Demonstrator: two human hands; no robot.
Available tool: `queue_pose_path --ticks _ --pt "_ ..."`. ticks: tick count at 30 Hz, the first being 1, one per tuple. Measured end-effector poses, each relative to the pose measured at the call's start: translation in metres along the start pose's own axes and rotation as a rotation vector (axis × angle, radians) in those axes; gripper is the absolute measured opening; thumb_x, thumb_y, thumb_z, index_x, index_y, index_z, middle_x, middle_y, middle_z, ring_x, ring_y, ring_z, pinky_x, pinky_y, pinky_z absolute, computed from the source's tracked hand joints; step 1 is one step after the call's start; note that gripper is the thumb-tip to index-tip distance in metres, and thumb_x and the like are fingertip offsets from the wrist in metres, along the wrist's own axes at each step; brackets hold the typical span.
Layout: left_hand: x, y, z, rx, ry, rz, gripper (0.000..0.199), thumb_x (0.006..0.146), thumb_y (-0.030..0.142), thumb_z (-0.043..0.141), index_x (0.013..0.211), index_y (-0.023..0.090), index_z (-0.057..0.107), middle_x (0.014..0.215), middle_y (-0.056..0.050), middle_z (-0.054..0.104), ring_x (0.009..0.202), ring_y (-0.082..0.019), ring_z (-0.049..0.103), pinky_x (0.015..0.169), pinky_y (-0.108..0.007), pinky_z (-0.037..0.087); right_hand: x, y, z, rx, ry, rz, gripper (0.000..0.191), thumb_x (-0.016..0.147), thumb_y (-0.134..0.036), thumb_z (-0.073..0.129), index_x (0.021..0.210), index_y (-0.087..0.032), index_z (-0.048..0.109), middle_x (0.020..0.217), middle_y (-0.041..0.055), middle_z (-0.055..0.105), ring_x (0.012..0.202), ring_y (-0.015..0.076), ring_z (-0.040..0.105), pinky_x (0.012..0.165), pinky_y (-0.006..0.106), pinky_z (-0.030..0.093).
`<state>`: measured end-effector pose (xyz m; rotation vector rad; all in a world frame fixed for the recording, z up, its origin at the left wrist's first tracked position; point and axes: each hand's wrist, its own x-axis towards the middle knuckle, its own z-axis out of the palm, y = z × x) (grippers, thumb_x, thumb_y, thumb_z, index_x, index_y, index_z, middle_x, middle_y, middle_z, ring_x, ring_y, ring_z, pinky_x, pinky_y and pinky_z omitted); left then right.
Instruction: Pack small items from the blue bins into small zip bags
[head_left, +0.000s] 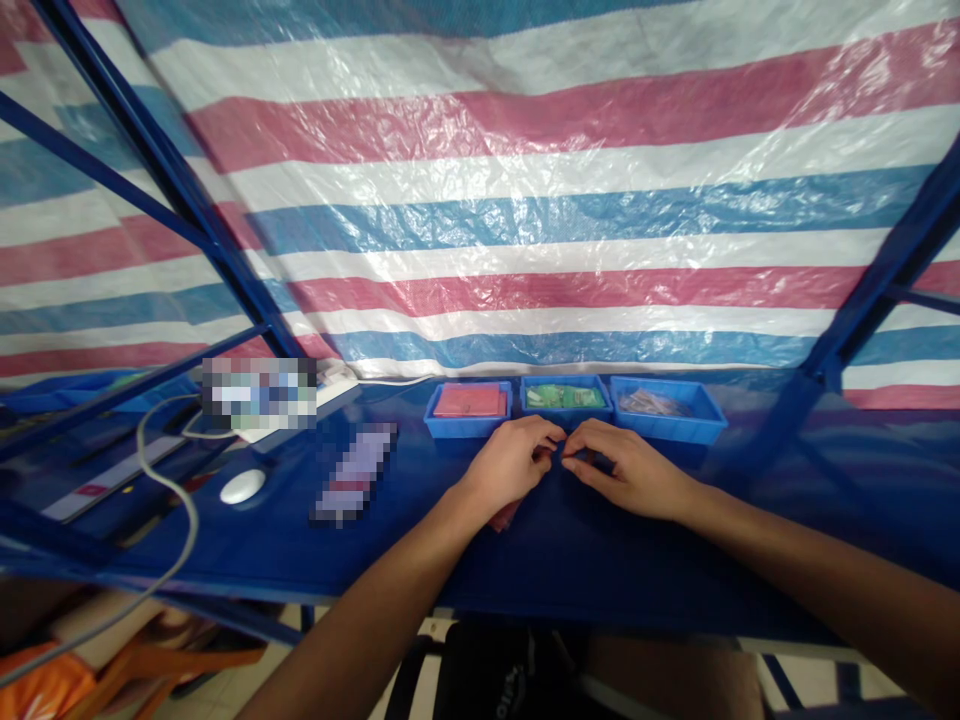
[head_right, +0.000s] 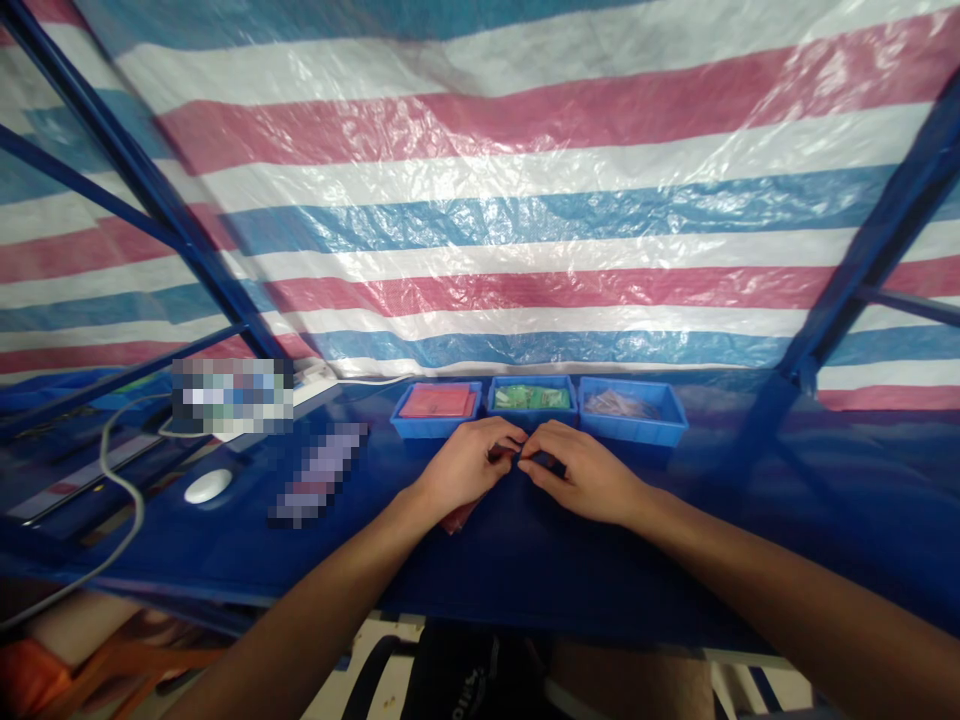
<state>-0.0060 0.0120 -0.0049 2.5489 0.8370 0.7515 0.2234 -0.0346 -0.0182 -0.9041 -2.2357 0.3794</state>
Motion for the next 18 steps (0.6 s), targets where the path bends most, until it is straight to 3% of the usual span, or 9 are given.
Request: queue_pose_path --ticks 5,8,15,18 --pt "-0.0051 0.0013 -0.0015 0.209 0.022 0.005 0.024 0.091 0.018 0.067 0.112 0.023 0.076 0.11 -0.007 0.075 0.1 -0.024 0.074 0.094 -0.034 0.059 -0.0009 0.0035 -0.0022 0.007 0.005 0.011 0.013 0.106 -0.035 0.059 0.111 -0.027 0.068 0.102 0.0064 0.072 0.094 0.0248 0.067 0.085 0.041 0.055" --pt "-0.008 0.0023 -0.0048 0.307 0.002 -0.012 0.027 0.092 0.028 0.071 0.118 0.025 0.077 0.113 -0.007 0.076 0.1 -0.026 0.075 0.093 -0.036 0.06 -0.0019 0.0054 -0.0023 0.007 0.008 0.026 0.012 0.106 -0.034 0.06 0.109 -0.027 0.069 0.1 0.0063 0.072 0.093 0.0244 0.067 0.083 0.04 0.055" --pt "-0.0052 -0.003 -0.0014 0.187 -0.032 0.012 0.044 0.09 0.006 0.061 0.127 0.026 0.076 0.112 -0.005 0.078 0.097 -0.021 0.076 0.094 -0.031 0.06 -0.0018 0.0054 -0.0013 0.011 0.009 0.012 0.011 0.106 -0.032 0.06 0.109 -0.026 0.068 0.1 0.0064 0.071 0.092 0.0237 0.067 0.082 0.039 0.055" --pt "-0.003 -0.003 0.003 0.086 0.066 0.037 0.042 0.092 0.005 0.059 0.126 0.023 0.075 0.116 -0.006 0.078 0.104 -0.02 0.076 0.099 -0.032 0.061 -0.0024 0.0057 -0.0008 0.032 0.011 0.014 0.011 0.105 -0.031 0.061 0.11 -0.027 0.069 0.103 0.0067 0.072 0.091 0.0236 0.069 0.082 0.04 0.057"
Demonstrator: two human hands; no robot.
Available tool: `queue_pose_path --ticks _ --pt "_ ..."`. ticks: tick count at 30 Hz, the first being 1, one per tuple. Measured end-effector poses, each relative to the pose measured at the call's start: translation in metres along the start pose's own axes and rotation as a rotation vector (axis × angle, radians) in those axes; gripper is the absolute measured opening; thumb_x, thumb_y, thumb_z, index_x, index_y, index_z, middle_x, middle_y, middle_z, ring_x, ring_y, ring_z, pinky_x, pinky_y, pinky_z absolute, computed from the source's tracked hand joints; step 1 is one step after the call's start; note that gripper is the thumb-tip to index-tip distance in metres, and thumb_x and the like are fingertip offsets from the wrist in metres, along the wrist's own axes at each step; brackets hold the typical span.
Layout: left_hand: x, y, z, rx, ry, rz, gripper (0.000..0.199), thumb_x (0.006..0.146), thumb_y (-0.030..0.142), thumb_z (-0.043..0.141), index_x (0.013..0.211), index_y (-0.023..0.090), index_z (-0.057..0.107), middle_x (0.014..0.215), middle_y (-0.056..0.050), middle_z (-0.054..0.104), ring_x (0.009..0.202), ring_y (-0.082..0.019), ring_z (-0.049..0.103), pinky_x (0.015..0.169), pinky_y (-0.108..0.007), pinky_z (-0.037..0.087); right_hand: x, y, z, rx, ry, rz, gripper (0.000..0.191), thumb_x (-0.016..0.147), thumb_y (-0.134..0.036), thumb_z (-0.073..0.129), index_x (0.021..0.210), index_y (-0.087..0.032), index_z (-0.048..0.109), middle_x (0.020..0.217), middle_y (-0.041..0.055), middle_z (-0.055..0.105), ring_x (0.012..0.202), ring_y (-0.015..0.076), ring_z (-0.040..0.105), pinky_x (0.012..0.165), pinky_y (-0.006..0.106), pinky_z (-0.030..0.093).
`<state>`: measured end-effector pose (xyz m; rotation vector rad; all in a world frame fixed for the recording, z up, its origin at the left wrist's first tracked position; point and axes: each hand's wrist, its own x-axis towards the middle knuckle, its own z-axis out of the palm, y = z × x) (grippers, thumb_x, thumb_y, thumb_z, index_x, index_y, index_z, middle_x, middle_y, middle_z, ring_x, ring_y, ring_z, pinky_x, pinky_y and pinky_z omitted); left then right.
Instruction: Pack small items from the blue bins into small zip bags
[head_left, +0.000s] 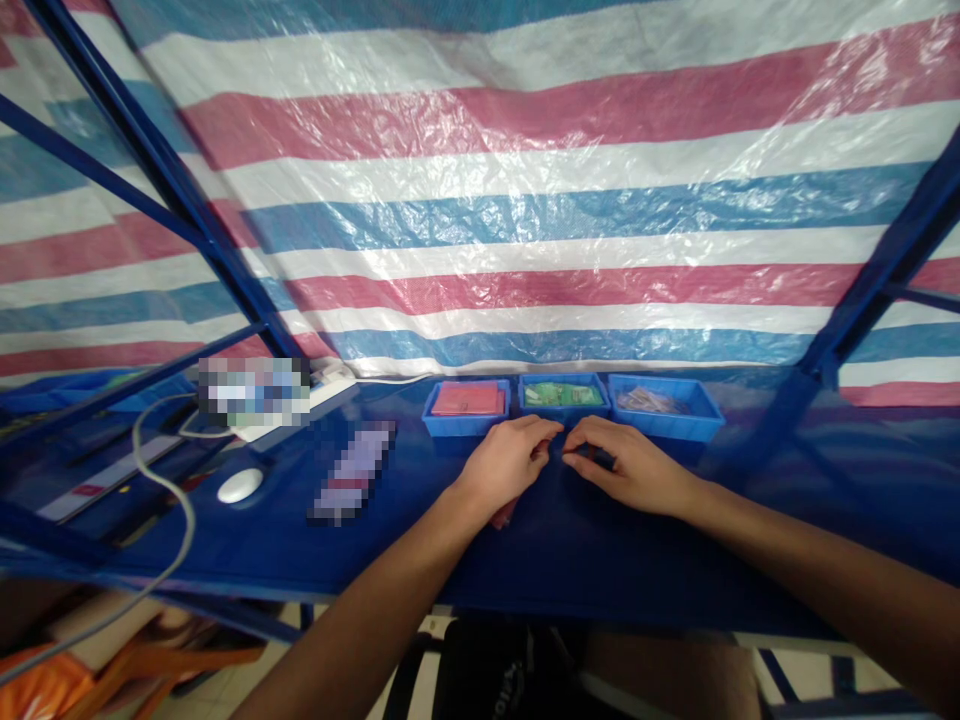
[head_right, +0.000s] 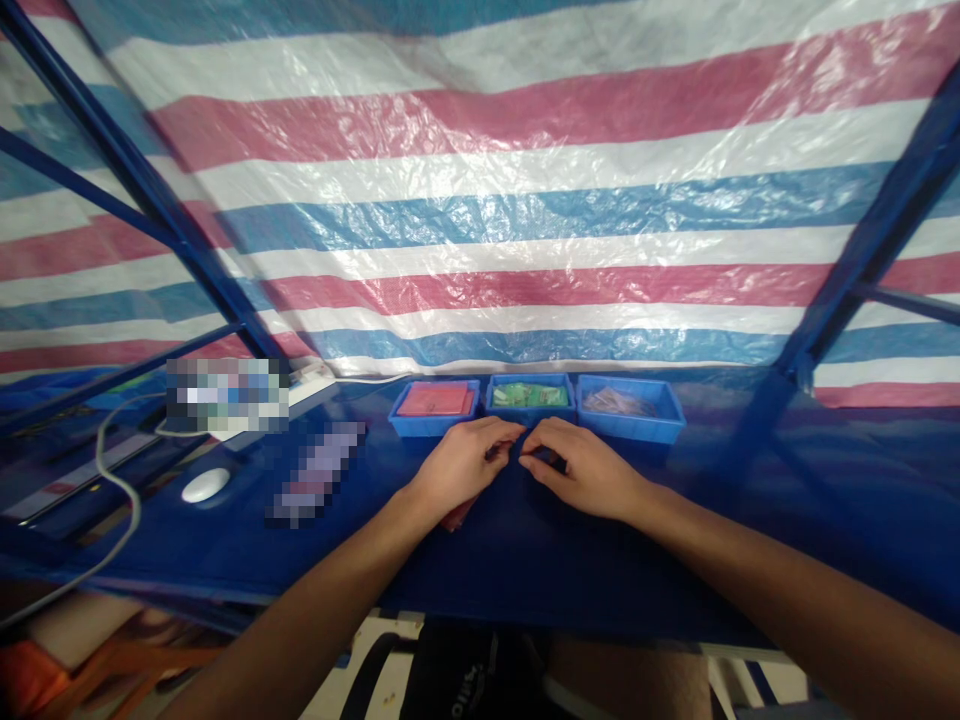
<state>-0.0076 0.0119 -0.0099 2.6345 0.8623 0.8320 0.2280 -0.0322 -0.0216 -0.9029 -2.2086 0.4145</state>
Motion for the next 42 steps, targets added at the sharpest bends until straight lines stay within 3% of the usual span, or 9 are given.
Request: queue_pose_path --ticks 4,7,11,15,20,26,29,34,42 --pt "0.003 0.008 0.002 -0.239 0.2 0.017 0.032 0.098 0.012 0.06 0.126 0.021 0.073 0.121 -0.009 0.076 0.107 -0.02 0.077 0.099 -0.034 0.064 -0.002 0.001 0.004 0.133 0.069 0.084 0.03 0.102 -0.036 0.065 0.131 -0.029 0.062 0.124 0.0105 0.069 0.093 0.0245 0.072 0.072 0.038 0.062" --pt "0.004 0.014 0.003 -0.428 0.292 -0.022 0.025 0.1 0.017 0.064 0.123 0.02 0.072 0.124 -0.011 0.074 0.109 -0.021 0.078 0.096 -0.034 0.066 -0.003 0.003 0.01 0.284 0.154 0.134 0.048 0.098 -0.038 0.072 0.142 -0.032 0.053 0.127 0.0106 0.069 0.103 0.0267 0.072 0.084 0.043 0.065" --pt "0.007 0.017 0.008 -0.705 0.254 -0.072 0.029 0.1 0.023 0.069 0.129 0.019 0.067 0.131 -0.015 0.072 0.116 -0.025 0.078 0.095 -0.034 0.066 0.001 0.008 0.017 0.461 0.254 0.227 0.055 0.095 -0.04 0.077 0.142 -0.032 0.049 0.125 0.0085 0.072 0.11 0.027 0.073 0.094 0.046 0.063" --pt "0.008 0.017 0.012 -0.801 0.212 -0.055 0.029 0.101 0.024 0.069 0.129 0.019 0.066 0.136 -0.015 0.07 0.12 -0.026 0.076 0.098 -0.034 0.065 0.008 0.008 0.012 0.664 0.19 0.296 0.042 0.091 -0.046 0.082 0.124 -0.03 0.063 0.11 0.0046 0.077 0.102 0.0254 0.075 0.084 0.039 0.063" --pt "0.01 0.019 0.009 -0.716 0.281 -0.032 0.027 0.102 0.022 0.064 0.129 0.018 0.066 0.134 -0.014 0.071 0.118 -0.023 0.075 0.101 -0.036 0.063 0.02 0.001 -0.001 0.722 0.181 0.402 0.045 0.08 -0.05 0.09 0.112 -0.025 0.071 0.085 0.0006 0.077 0.069 0.0188 0.068 0.06 0.033 0.058" --pt "0.029 0.014 0.003 -0.496 0.261 -0.14 0.026 0.103 0.028 0.063 0.126 0.018 0.07 0.129 -0.013 0.074 0.102 -0.022 0.076 0.085 -0.034 0.064 0.028 0.001 0.003 0.778 0.298 0.473 0.045 0.078 -0.05 0.092 0.108 -0.025 0.071 0.087 0.0006 0.076 0.067 0.0163 0.066 0.056 0.029 0.055" --pt "0.037 0.007 0.002 -0.418 0.257 -0.092 0.025 0.104 0.03 0.061 0.124 0.018 0.07 0.126 -0.013 0.074 0.094 -0.02 0.075 0.079 -0.033 0.062 0.028 0.005 0.005 0.886 0.363 0.534 0.046 0.076 -0.05 0.094 0.107 -0.025 0.07 0.09 0.0016 0.076 0.078 0.0193 0.071 0.061 0.03 0.059" --pt "0.035 0.0 0.006 -0.263 0.198 0.165 0.027 0.106 0.026 0.057 0.13 0.021 0.069 0.131 -0.014 0.067 0.118 -0.024 0.069 0.092 -0.036 0.061 0.026 0.015 0.004 0.892 0.406 0.477 0.048 0.077 -0.048 0.094 0.111 -0.027 0.068 0.096 0.0017 0.078 0.083 0.0198 0.073 0.072 0.034 0.064" --pt "0.024 0.002 0.013 -0.324 0.213 0.123 0.032 0.098 0.015 0.063 0.128 0.021 0.072 0.128 -0.01 0.065 0.092 -0.014 0.069 0.082 -0.029 0.061 0.01 0.02 0.011 0.836 0.324 0.416 0.041 0.078 -0.047 0.092 0.105 -0.029 0.068 0.102 0.0012 0.079 0.089 0.0235 0.076 0.09 0.045 0.065"
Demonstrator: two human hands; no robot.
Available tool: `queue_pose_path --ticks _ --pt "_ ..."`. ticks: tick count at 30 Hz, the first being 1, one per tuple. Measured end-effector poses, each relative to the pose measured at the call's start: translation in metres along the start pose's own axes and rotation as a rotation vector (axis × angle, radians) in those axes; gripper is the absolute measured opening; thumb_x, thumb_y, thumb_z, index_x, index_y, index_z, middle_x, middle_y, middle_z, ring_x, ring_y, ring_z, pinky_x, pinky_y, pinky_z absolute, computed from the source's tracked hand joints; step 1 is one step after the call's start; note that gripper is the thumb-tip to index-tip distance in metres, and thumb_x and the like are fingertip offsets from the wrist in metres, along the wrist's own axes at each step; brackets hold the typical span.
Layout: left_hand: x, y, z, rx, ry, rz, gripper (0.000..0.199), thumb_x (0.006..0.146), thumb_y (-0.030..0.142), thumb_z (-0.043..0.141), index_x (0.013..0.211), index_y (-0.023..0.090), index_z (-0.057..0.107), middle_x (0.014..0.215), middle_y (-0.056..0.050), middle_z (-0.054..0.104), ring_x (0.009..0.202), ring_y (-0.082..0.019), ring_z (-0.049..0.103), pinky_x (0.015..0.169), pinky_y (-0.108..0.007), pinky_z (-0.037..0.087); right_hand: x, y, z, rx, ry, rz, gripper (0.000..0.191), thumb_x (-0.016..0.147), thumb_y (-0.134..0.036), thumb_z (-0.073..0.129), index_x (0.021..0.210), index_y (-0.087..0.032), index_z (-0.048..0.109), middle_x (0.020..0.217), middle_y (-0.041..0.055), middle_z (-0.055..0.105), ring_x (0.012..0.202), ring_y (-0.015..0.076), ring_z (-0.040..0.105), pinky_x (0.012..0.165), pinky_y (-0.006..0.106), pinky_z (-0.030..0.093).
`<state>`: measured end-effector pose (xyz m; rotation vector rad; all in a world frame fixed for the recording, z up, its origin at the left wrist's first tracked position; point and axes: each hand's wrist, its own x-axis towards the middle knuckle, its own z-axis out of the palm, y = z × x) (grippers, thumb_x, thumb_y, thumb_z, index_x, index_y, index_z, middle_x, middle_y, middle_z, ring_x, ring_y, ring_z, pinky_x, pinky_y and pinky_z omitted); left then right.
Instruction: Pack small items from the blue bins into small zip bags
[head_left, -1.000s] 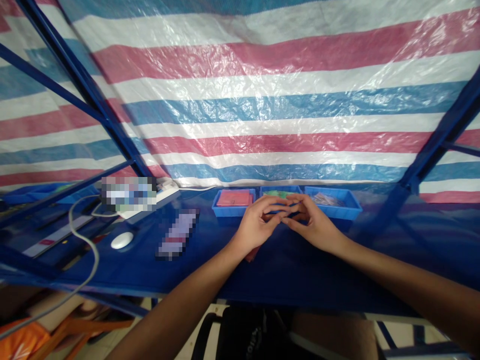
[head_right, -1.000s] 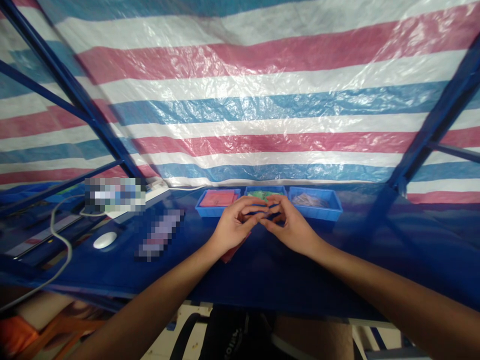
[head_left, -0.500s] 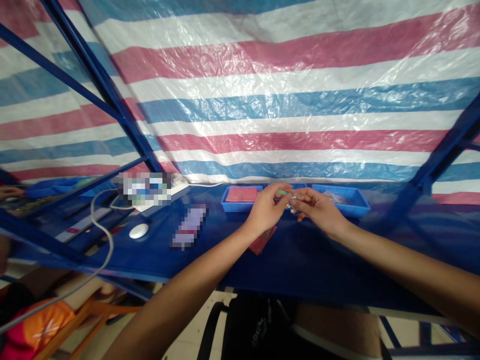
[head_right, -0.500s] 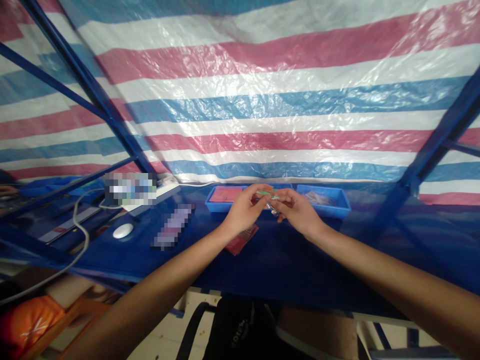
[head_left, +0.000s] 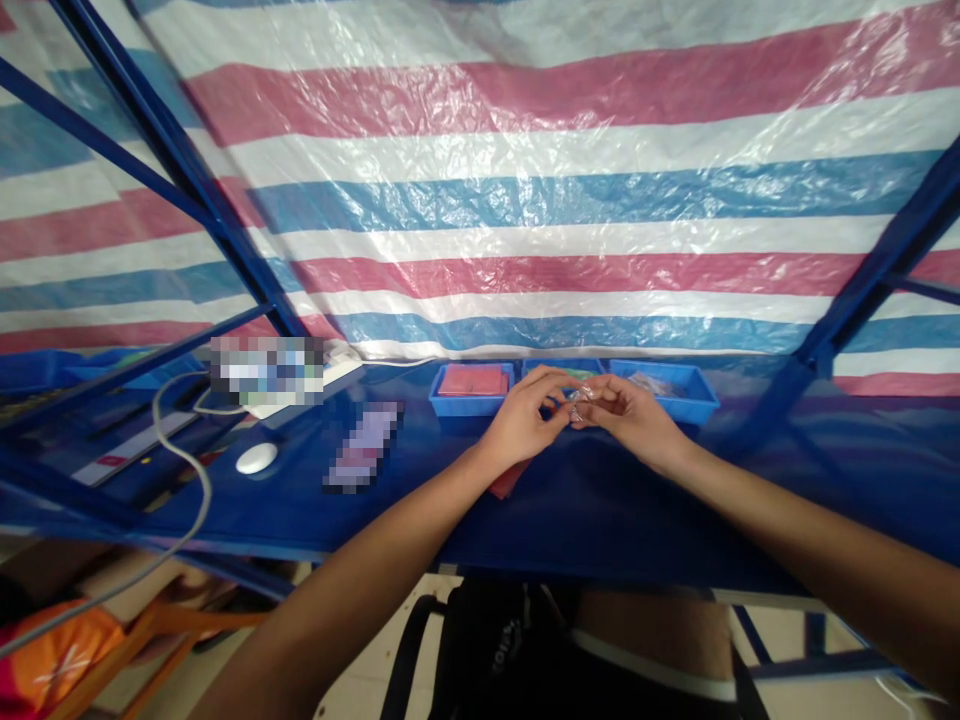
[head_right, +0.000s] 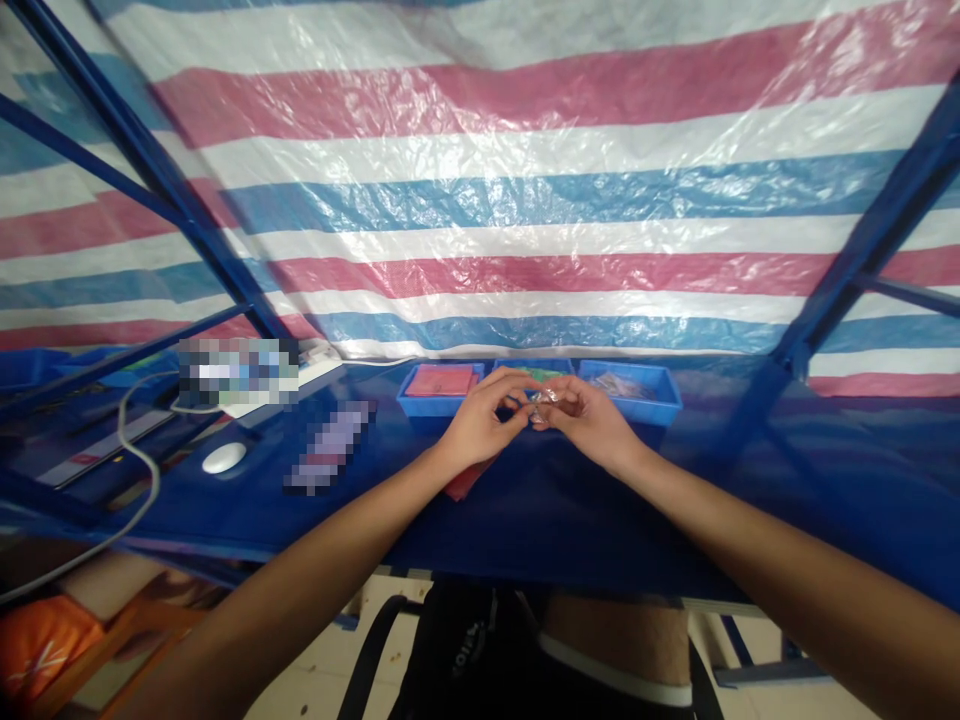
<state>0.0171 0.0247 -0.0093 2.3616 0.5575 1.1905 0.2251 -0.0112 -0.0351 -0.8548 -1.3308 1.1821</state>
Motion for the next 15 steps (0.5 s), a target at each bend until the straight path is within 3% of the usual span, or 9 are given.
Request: queue_pose_path --ticks 8,15 --pt "-0.003 0.005 0.004 -0.006 -0.005 0.043 0.035 0.096 0.016 0.064 0.13 0.019 0.069 0.126 -0.011 0.065 0.096 -0.015 0.069 0.086 -0.03 0.061 -0.003 -0.011 0.003 -0.045 -0.015 0.046 0.039 0.076 -0.038 0.092 0.104 -0.027 0.068 0.092 -0.0003 0.077 0.082 0.0212 0.074 0.085 0.041 0.065" --pt "-0.003 0.011 0.006 0.028 -0.036 0.056 0.047 0.089 0.008 0.063 0.134 0.022 0.066 0.123 -0.009 0.066 0.089 -0.014 0.065 0.086 -0.031 0.059 -0.007 -0.011 0.003 -0.167 -0.039 -0.029 0.032 0.079 -0.034 0.087 0.102 -0.025 0.066 0.089 -0.0004 0.075 0.077 0.0188 0.071 0.079 0.036 0.059"
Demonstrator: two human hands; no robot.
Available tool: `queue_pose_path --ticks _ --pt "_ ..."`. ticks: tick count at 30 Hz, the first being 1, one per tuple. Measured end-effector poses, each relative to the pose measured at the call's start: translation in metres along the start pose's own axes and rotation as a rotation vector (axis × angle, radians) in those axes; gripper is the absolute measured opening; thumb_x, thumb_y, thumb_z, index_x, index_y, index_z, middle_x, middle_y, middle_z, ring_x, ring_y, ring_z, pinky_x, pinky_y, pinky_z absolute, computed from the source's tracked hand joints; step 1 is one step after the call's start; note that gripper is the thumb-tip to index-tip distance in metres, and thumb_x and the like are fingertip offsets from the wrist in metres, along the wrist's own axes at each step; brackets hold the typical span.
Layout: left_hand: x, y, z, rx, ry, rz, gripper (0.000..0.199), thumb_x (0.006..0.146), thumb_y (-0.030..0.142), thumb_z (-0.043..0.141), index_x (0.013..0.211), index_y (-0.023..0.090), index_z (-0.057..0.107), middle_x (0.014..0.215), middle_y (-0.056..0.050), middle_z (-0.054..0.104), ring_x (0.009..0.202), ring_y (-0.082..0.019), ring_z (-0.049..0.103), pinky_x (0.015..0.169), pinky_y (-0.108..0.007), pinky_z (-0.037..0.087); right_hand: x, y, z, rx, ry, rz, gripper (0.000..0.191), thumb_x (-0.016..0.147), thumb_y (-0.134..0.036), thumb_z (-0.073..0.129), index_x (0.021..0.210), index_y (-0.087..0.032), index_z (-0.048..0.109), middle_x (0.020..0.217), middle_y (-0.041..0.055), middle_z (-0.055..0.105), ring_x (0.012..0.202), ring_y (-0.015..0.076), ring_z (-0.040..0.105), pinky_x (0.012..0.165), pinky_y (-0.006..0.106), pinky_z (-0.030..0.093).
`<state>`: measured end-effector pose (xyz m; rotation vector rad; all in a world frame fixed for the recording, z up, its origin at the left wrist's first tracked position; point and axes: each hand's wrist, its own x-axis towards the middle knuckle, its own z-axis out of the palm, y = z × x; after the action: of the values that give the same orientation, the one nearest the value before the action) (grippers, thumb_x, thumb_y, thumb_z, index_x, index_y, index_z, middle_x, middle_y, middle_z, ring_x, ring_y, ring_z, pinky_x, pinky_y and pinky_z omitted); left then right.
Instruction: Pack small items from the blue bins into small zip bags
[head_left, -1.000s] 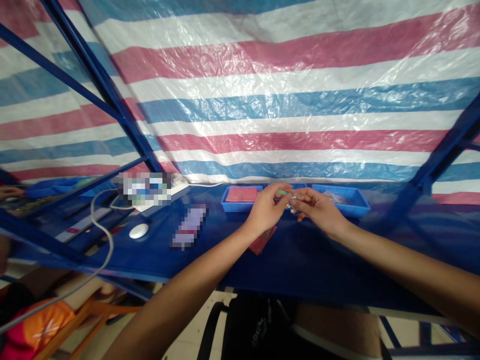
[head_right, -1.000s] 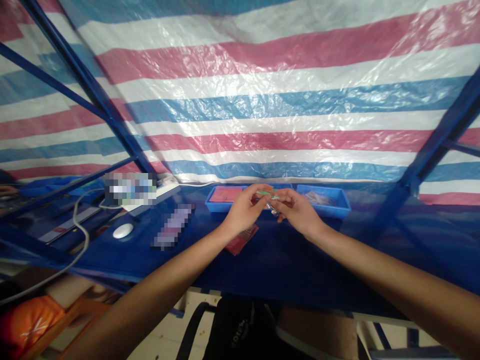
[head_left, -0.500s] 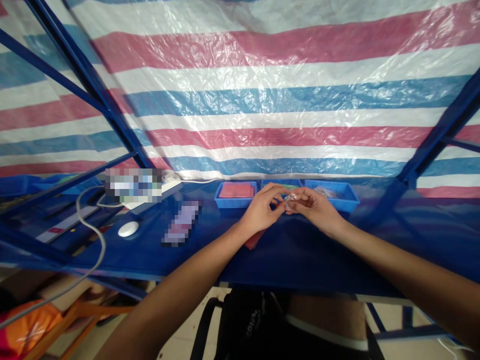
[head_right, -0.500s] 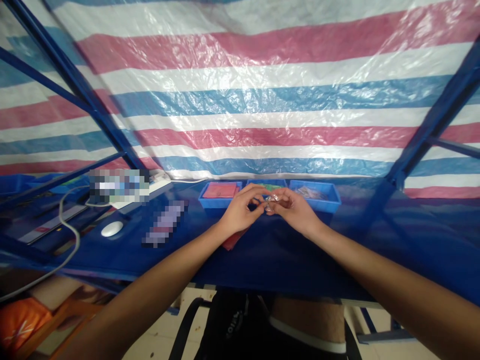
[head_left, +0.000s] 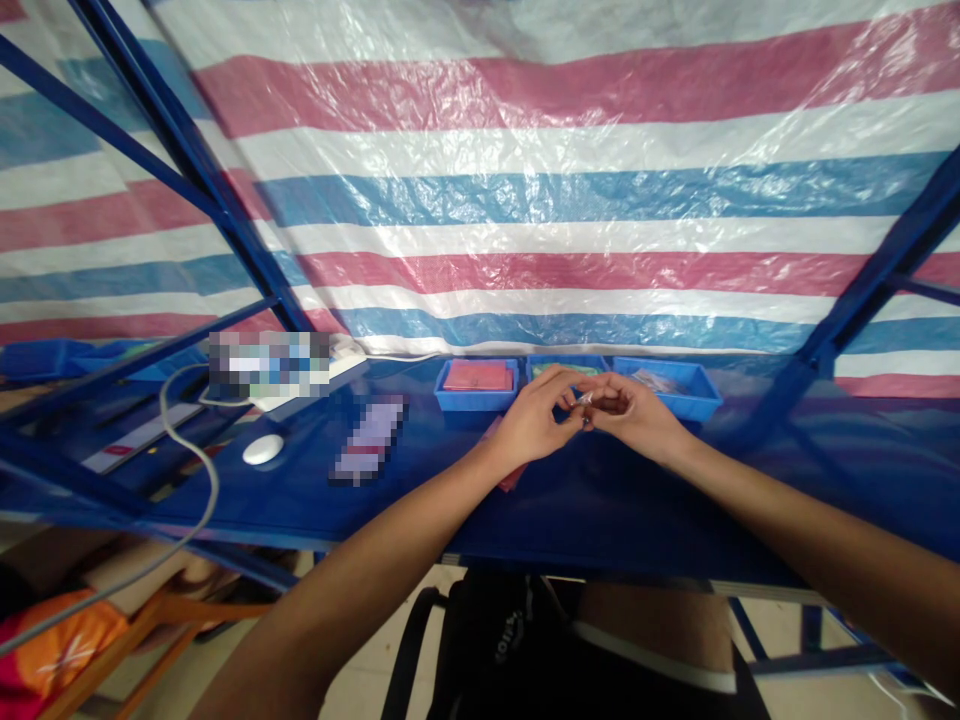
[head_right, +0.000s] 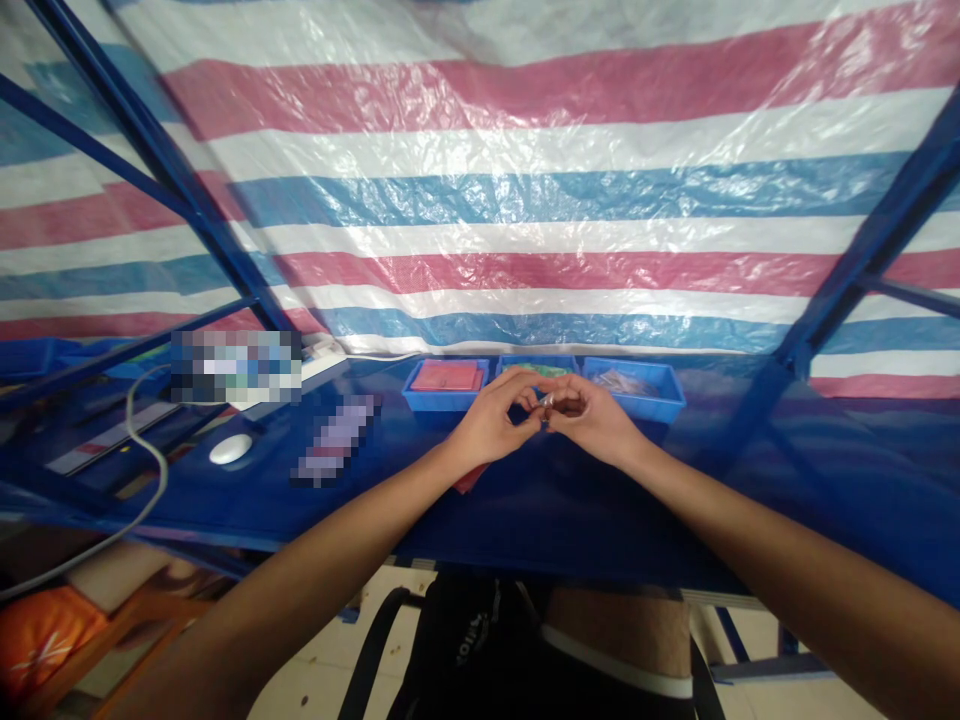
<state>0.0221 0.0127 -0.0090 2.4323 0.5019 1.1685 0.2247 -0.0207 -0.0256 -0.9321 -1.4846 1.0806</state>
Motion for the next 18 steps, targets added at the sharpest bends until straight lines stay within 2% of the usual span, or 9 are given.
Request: queue_pose_path --ticks 7,11,13,16,18 --pt "0.002 0.005 0.002 0.014 -0.008 -0.001 0.053 0.084 0.003 0.06 0.133 0.02 0.064 0.12 -0.008 0.066 0.087 -0.014 0.063 0.085 -0.031 0.058 -0.001 -0.004 0.006 -0.045 0.051 -0.012 0.025 0.076 -0.026 0.085 0.089 -0.026 0.064 0.08 -0.0032 0.07 0.077 0.0182 0.068 0.078 0.034 0.057" --pt "0.002 0.007 0.0 0.0 -0.006 -0.016 0.051 0.087 0.006 0.062 0.135 0.021 0.064 0.122 -0.009 0.067 0.09 -0.016 0.066 0.084 -0.032 0.059 -0.001 -0.004 0.004 0.037 0.01 0.02 0.027 0.078 -0.025 0.085 0.098 -0.026 0.067 0.083 -0.0026 0.073 0.073 0.0172 0.068 0.074 0.033 0.056" --pt "0.001 0.008 -0.004 0.02 -0.032 0.043 0.046 0.092 0.011 0.062 0.136 0.022 0.065 0.126 -0.011 0.067 0.103 -0.02 0.068 0.095 -0.037 0.06 -0.001 -0.004 0.002 0.113 0.001 0.063 0.03 0.079 -0.027 0.085 0.103 -0.025 0.069 0.086 -0.0015 0.075 0.07 0.0163 0.067 0.07 0.033 0.056" --pt "-0.001 0.006 -0.01 0.094 -0.078 0.149 0.041 0.095 0.022 0.068 0.136 0.025 0.067 0.134 -0.013 0.066 0.127 -0.028 0.063 0.115 -0.047 0.052 -0.002 -0.004 -0.002 0.26 0.055 0.16 0.038 0.075 -0.029 0.09 0.108 -0.025 0.071 0.09 -0.0002 0.076 0.071 0.0161 0.068 0.068 0.032 0.057" --pt "0.0 0.003 -0.013 0.146 -0.099 0.174 0.042 0.094 0.027 0.073 0.136 0.027 0.068 0.136 -0.012 0.066 0.133 -0.03 0.06 0.12 -0.052 0.047 -0.003 -0.003 -0.003 0.338 0.078 0.215 0.042 0.073 -0.029 0.093 0.11 -0.026 0.072 0.09 0.0003 0.076 0.072 0.0163 0.069 0.066 0.031 0.056"
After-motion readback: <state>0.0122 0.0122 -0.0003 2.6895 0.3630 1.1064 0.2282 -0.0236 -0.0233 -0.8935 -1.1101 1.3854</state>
